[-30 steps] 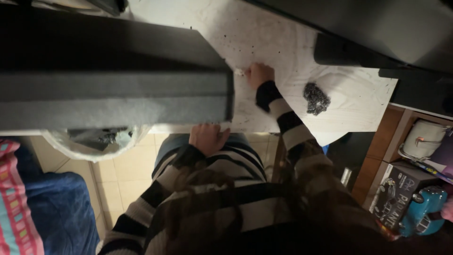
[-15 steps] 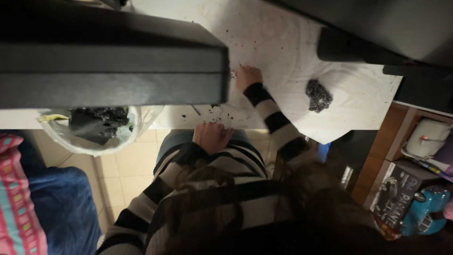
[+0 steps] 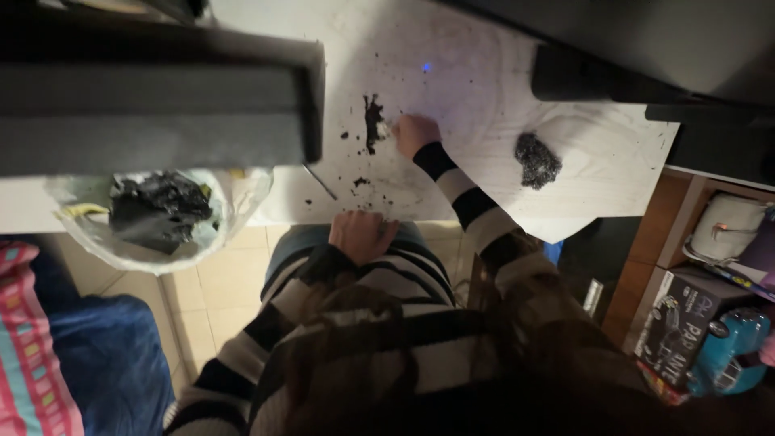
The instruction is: Cleaning a black powder spill from a desk surface using a scraper and a scourer.
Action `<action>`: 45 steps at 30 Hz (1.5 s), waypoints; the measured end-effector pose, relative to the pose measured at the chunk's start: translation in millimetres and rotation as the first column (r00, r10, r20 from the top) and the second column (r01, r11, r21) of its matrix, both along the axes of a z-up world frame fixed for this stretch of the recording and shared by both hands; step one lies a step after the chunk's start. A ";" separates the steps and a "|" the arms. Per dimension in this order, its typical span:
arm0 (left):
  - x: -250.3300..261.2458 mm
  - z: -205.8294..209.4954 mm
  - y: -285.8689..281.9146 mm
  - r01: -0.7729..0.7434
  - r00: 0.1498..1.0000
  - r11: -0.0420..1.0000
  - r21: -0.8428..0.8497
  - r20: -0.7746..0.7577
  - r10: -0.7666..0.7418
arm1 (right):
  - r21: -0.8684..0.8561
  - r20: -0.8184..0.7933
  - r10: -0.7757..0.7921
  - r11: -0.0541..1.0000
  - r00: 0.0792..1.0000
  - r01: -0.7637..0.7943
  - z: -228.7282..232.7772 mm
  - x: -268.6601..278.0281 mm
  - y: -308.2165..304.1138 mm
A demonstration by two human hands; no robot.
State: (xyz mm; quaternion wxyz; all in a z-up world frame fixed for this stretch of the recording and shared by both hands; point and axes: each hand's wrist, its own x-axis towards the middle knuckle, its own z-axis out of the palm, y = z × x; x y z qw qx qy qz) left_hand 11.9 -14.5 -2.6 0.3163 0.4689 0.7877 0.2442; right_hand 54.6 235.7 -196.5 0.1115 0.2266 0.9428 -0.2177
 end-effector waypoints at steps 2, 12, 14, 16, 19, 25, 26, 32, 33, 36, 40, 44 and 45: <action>-4.4 7.3 0.8 0.041 0.999 0.993 -0.108 0.022 -0.039 | -0.086 0.037 -0.074 0.993 0.997 0.077 -18.0 -1.2 -0.5; -8.3 17.7 -5.6 -0.074 0.997 0.995 -0.065 0.011 0.075 | -0.544 0.172 -0.389 0.728 0.905 0.416 -47.1 -1.0 0.0; -7.9 15.8 -8.2 -0.078 0.997 0.995 -0.066 0.016 0.079 | -0.457 0.088 -0.369 0.811 0.925 0.366 -28.0 14.8 20.6; -6.8 13.2 -11.4 -0.081 0.997 0.995 -0.066 0.016 0.082 | -0.041 0.008 -0.277 0.960 0.961 0.277 -2.8 30.7 39.4; -9.8 16.6 -10.7 -0.081 0.997 0.994 -0.078 0.010 0.082 | 0.059 0.163 -0.261 0.965 0.951 0.255 12.6 24.8 54.2; -8.1 17.9 -8.6 -0.084 0.996 0.996 -0.037 0.024 0.085 | 0.089 0.075 -0.026 0.996 0.997 0.019 -16.6 -17.5 11.4; -10.3 16.5 -9.1 -0.085 0.996 0.996 -0.037 0.020 0.086 | 0.088 0.072 -0.025 0.996 0.997 0.019 -26.5 -18.7 19.8; -12.5 17.0 -13.4 -0.044 0.999 0.991 -0.124 -0.017 0.042 | 0.126 0.078 0.086 0.987 0.993 -0.095 -26.9 -15.2 51.6; -11.5 18.5 -13.1 -0.065 0.997 0.991 -0.120 0.019 0.068 | 0.101 0.014 0.041 0.994 0.999 -0.043 -10.7 -15.1 57.1; -7.0 14.0 -12.1 -0.086 0.995 0.991 -0.099 0.045 0.091 | 0.125 -0.085 -0.073 0.989 0.994 0.084 3.5 -28.6 88.1; -7.3 14.0 -10.6 -0.077 0.997 0.991 -0.108 0.017 0.079 | 0.126 -0.037 -0.159 0.979 0.987 0.163 -4.3 -52.1 99.5; -8.0 17.5 -14.8 -0.066 0.998 0.989 -0.134 -0.005 0.066 | 0.030 -0.309 -0.143 0.987 0.940 0.160 -8.0 -53.5 52.2; -9.1 19.2 -13.8 -0.082 0.996 0.989 -0.125 0.012 0.084 | 0.024 -0.227 -0.054 0.998 0.972 0.061 -6.8 -49.5 45.0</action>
